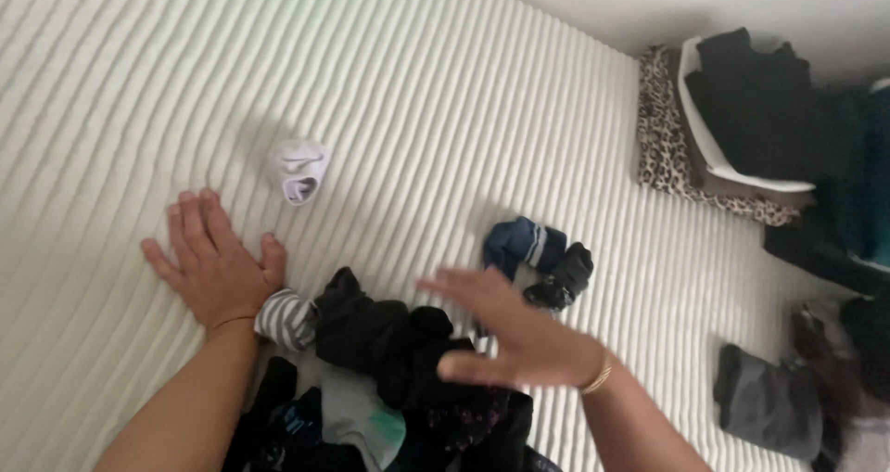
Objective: The person folds multiple pairs of socks on a bed, matching them and rolling them into compact bundles. They handle black, gray, and patterned socks, placing the folded pairs into a small pile before moving to other folded clothes.
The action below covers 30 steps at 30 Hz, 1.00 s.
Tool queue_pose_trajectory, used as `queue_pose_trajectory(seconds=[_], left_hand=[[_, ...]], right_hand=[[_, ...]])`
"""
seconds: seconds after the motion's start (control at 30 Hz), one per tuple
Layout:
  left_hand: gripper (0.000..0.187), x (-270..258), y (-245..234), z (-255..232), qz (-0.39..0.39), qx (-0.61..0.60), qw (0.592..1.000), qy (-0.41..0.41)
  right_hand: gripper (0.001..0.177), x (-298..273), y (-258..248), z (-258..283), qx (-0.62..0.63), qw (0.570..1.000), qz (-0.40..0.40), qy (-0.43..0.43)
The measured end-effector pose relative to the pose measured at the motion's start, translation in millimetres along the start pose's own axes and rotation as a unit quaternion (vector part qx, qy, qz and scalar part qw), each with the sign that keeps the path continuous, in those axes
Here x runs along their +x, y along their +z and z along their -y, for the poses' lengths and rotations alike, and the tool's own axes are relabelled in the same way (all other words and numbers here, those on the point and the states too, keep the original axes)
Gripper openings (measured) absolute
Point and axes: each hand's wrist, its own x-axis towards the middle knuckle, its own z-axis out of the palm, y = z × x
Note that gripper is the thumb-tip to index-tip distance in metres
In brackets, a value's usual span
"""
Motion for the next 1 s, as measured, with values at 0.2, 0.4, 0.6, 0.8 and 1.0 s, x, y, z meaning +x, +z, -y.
queue_pose_trajectory(seconds=[0.2,0.4,0.6,0.8,1.0], left_hand=[[0.073,2,-13,-6,-0.001,-0.033,0.999,0.011],[0.076,2,-25,-9,0.035,-0.049,0.998,-0.004],[0.077,-3,-26,4,0.032,0.027,0.998,0.041],[0.075,-17,-88,54,0.203,0.011,0.967,0.154],[0.053,55,-117,27,0.584,-0.079,0.738,-0.328]], right_hand=[[0.067,-23,-8,-151,-0.114,0.919,-0.303,0.223],[0.03,-21,72,-145,-0.067,0.933,-0.342,0.091],[0.037,-52,113,-86,0.068,0.953,-0.273,0.108],[0.028,-165,91,83,0.134,0.696,-0.639,0.299],[0.03,-265,136,161,0.145,0.532,-0.705,0.447]])
